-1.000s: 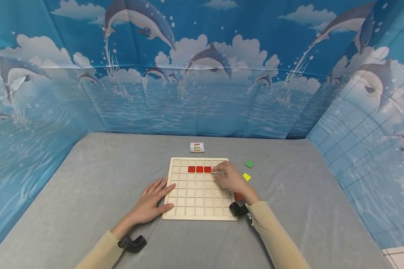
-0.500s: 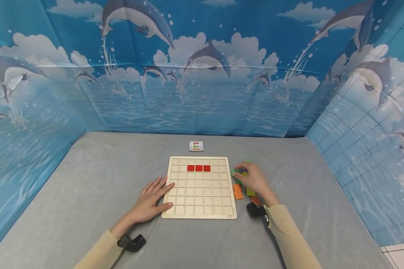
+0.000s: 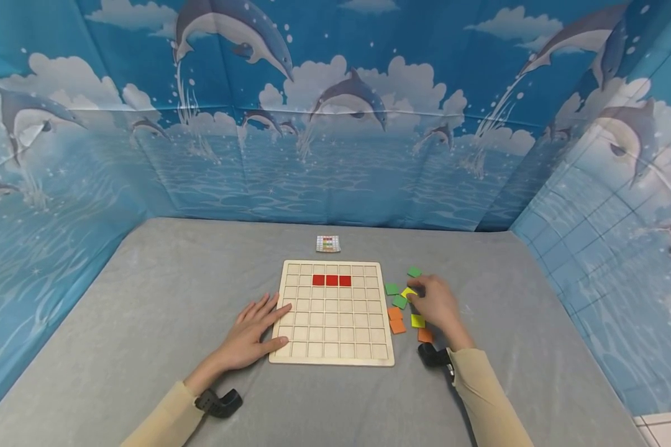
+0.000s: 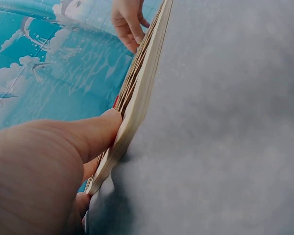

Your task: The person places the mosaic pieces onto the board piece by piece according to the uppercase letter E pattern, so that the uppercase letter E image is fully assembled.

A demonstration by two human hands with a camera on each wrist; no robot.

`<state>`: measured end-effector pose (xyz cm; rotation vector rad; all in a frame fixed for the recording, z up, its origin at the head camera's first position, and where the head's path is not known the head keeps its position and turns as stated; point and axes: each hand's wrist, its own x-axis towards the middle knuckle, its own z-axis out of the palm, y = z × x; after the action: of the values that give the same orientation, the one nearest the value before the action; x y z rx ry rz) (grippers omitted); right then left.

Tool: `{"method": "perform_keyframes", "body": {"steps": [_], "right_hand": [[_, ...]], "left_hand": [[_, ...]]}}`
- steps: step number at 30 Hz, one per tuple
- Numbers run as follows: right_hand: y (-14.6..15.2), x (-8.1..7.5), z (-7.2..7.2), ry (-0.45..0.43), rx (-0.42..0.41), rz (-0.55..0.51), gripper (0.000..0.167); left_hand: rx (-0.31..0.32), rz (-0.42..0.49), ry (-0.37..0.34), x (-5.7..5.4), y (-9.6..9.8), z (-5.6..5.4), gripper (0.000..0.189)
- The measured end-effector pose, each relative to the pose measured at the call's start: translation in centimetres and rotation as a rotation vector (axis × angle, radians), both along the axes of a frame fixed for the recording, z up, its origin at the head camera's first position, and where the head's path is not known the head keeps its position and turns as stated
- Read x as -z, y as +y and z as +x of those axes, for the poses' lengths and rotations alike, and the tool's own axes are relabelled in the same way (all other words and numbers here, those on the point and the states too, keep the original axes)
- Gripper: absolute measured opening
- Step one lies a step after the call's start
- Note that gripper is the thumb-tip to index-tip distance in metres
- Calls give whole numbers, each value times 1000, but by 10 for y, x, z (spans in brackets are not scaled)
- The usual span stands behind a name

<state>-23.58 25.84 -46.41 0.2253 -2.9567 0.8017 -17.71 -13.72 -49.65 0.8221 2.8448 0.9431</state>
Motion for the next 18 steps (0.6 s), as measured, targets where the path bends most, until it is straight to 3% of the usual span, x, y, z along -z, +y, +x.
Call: {"method": "perform_keyframes", "body": {"steps": [7,18], "right_hand": [[7,-1,1,-46,19,18,30],[7,-4,0,-101,43,-13,21]], "left_hand": [[2,-11,-11,-2,0,0,64],[-1,-17,-21,-4,0,1,63]]}}
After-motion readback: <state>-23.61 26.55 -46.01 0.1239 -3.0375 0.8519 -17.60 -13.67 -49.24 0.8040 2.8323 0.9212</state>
